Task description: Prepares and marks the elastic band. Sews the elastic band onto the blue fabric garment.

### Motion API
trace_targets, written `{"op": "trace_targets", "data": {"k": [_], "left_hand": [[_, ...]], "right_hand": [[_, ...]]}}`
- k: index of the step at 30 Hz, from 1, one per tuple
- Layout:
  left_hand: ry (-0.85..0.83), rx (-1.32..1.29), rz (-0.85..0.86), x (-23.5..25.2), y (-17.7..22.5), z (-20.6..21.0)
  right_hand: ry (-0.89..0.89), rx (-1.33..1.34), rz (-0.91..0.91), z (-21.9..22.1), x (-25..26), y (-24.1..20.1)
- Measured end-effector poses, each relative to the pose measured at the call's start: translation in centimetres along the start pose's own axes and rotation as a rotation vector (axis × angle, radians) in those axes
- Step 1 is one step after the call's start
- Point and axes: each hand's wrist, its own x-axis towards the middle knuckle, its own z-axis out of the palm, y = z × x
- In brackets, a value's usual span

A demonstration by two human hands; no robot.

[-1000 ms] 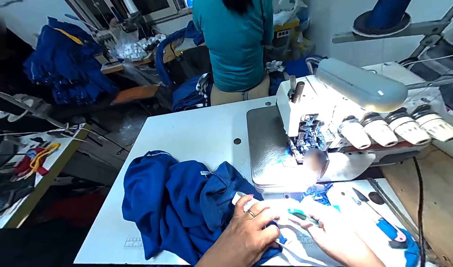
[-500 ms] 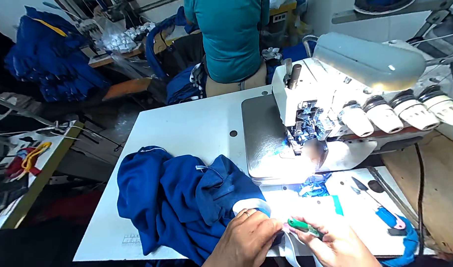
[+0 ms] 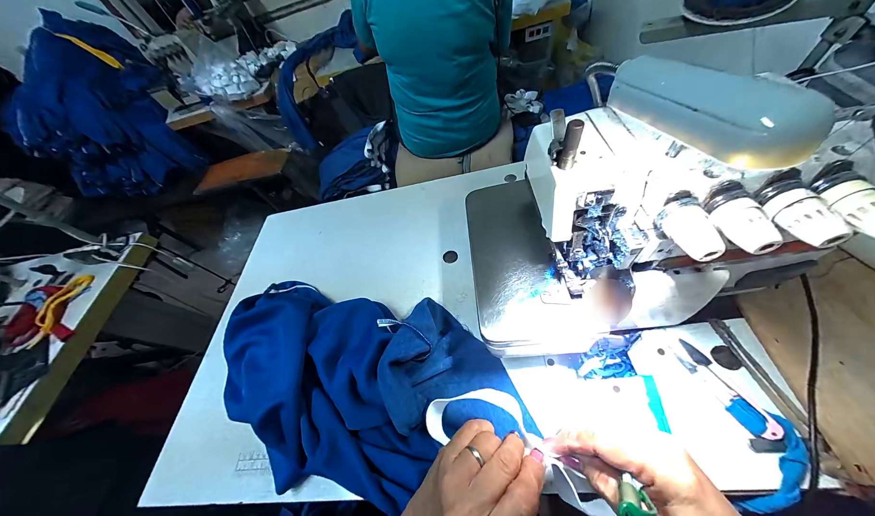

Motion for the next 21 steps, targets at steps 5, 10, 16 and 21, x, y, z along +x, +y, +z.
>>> {"op": "trace_targets", "data": {"k": [5, 10, 16, 21], "left_hand": [[0.028, -0.034, -0.031, -0.4, 0.0, 0.4], [0.033, -0.076, -0.118, -0.3, 0.3, 0.8], [-0.002, -0.054, -0.221, 0.3, 0.8, 0.8], [-0.052, -0.033, -0.256, 0.5, 0.9, 0.4]], "right_hand": [[-0.009, 0.0, -0.026, 0.0, 0.0, 0.1], [-0.011, 0.027, -0.017, -0.1, -0.2, 0.6], [-0.013, 0.021, -0.042, -0.2, -0.1, 0.8], [-0.008, 0.041, -0.126, 0.3, 0.0, 1.3]]}}
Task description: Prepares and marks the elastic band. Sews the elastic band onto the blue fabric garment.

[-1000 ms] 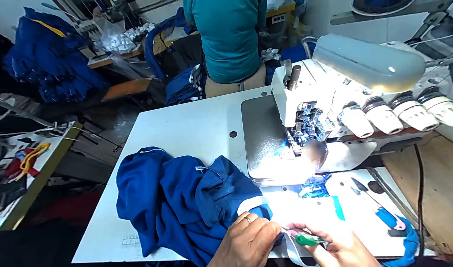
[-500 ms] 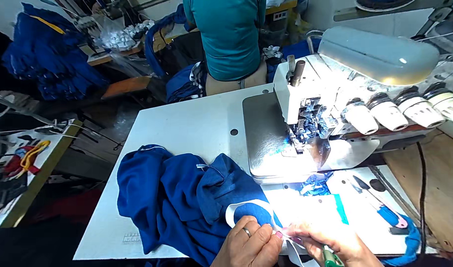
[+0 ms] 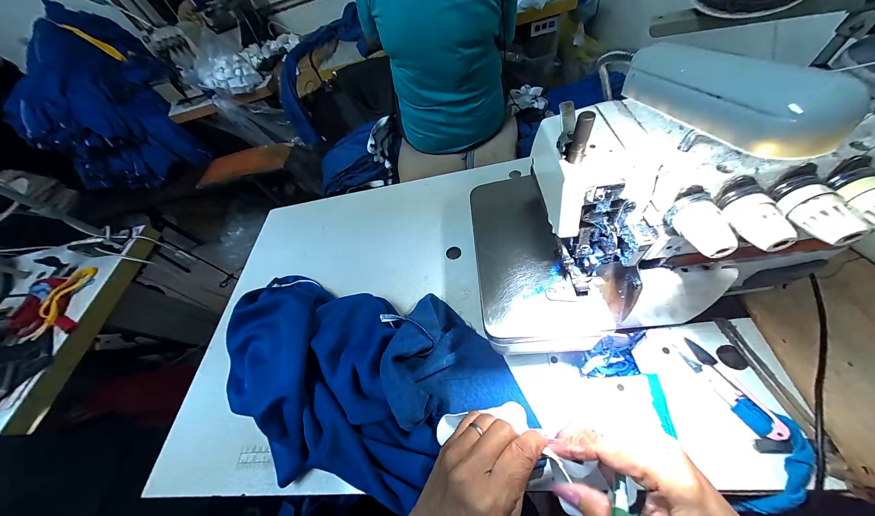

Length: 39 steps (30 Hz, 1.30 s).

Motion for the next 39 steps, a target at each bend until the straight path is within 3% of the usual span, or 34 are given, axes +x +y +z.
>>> {"op": "trace_targets", "data": {"k": [6, 11, 14, 18, 21, 23, 29, 33, 39], "left_hand": [[-0.036, 0.189, -0.01, 0.8, -0.1, -0.3], [-0.258, -0.143, -0.024, 1.1, -1.0, -0.9], [-0.245, -0.325, -0.046, 1.2, -1.2, -1.1], [-0.233, -0.218, -0.051, 1.4, -0.7, -1.8], [-0.246, -0.218, -0.107, 1.5, -1.0, -2.9], [-0.239, -0.253, -0.147, 1.6, -1.8, -3.8], [-0.199, -0.4, -0.269, -0.4, -3.3, -3.9], [-0.184, -0.535, -0.393, -1.8, -3.6, -3.3], [-0.167, -0.713, -0.513, -3.1, -3.8, -3.1]], "right_hand": [[0.1, -0.093, 0.045, 1.1, -0.2, 0.1], [0.045, -0.108, -0.033, 0.5, -0.1, 0.4], [0.049, -0.076, -0.05, 0.4, -0.1, 0.6], [0.13, -0.221, -0.023, 0.9, -0.3, 0.4], [0.076, -0.472, -0.055, 0.3, -1.1, 0.9], [0.028, -0.504, -0.05, -0.2, -1.9, 1.4], [0.076, -0.271, 0.22, -2.7, -3.8, 1.9], [0.167, 0.06, 0.346, -2.7, -4.3, 1.1], [0.367, 0.284, 0.398, -1.8, -4.8, 1.3]]}}
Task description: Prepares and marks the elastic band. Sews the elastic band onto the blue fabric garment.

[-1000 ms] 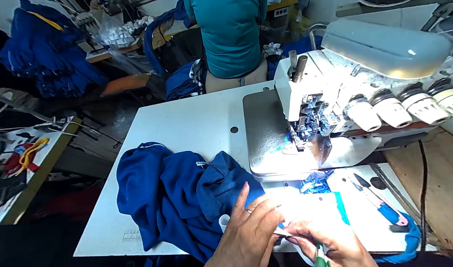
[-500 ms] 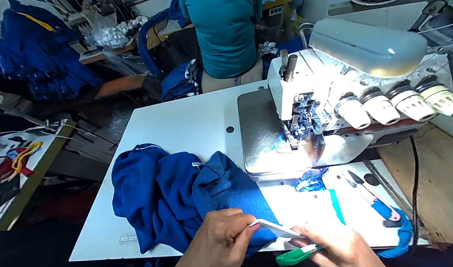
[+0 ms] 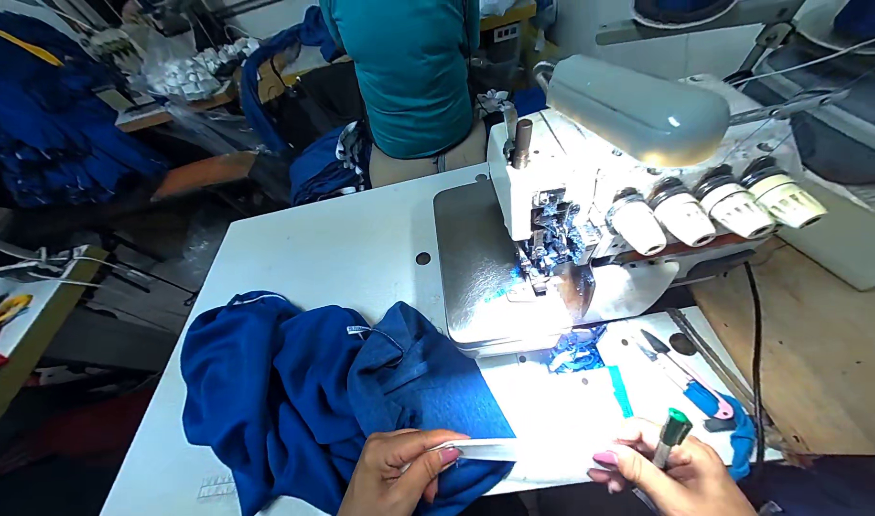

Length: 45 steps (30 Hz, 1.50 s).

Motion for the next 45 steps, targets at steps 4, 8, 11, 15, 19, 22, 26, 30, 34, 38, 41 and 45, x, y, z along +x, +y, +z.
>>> {"op": "trace_targets", "data": {"k": [4, 8, 11, 15, 19, 22, 26, 30, 34, 38, 41, 45], "left_hand": [[0.156, -0.01, 0.033, 0.0, 0.0, 0.0], [0.165, -0.638, -0.105, 1.3, 1.9, 2.6], [0.115, -1.051, -0.271, 2.1, 3.3, 4.6], [0.013, -0.744, -0.19, 2.4, 3.0, 6.2], [0.048, 0.277, 0.026, 2.3, 3.5, 6.6], [0.033, 0.401, 0.061, 2.6, 3.5, 6.5], [-0.037, 0.333, 0.061, 2.8, 2.1, 6.0], [-0.097, 0.099, -0.083, 3.5, 3.0, 6.3], [-0.172, 0.007, -0.151, 3.9, 3.0, 6.3], [-0.264, -0.179, -0.269, 4.5, 3.0, 6.2], [-0.288, -0.132, -0.208, 5.3, 2.6, 6.5], [-0.188, 0.273, 0.091, 6.0, 1.8, 7.6]], "right_hand": [[0.066, 0.059, 0.021, 0.2, -0.2, 0.3], [0.029, -0.212, -0.195, 2.7, -0.1, 0.0], [-0.011, -0.263, -0.317, 3.6, 0.5, 0.3], [-0.043, -0.292, -0.376, 4.2, 0.9, 0.5], [-0.061, -0.31, -0.382, 4.6, 0.8, 0.2], [-0.053, -0.273, -0.304, 4.5, 0.6, 0.1], [-0.124, -0.245, -0.098, 3.4, 0.3, -0.5], [-0.087, -0.23, -0.154, 3.1, 0.3, 0.3], [0.056, -0.354, -0.198, 3.1, 0.2, 1.0], [0.092, -0.292, -0.201, 2.4, 0.5, 1.2], [0.075, -0.241, -0.231, 2.1, 0.9, 1.4], [0.134, -0.228, -0.174, 1.6, 1.1, 1.3]]}}
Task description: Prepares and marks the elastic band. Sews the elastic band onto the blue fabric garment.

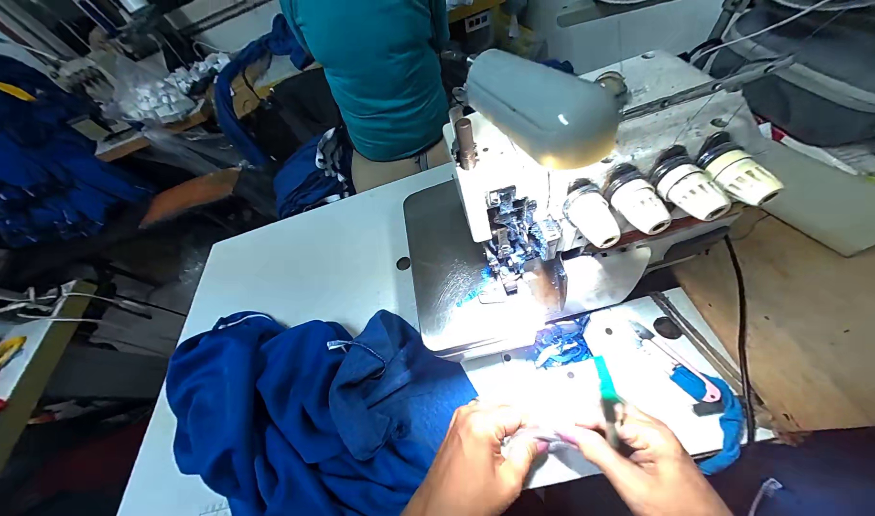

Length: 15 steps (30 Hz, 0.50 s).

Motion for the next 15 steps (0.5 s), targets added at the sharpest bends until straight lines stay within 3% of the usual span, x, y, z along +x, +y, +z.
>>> {"op": "trace_targets", "data": {"k": [3, 15], "left_hand": [[0.039, 0.237, 0.042, 0.0, -0.2, 0.7], [0.002, 0.558, 0.015, 0.0, 1.9, 2.0]], "right_hand": [[0.148, 0.125, -0.013, -0.5, 0.8, 0.4], [0.273, 0.011, -0.016, 1.0, 0.4, 2.1]]}}
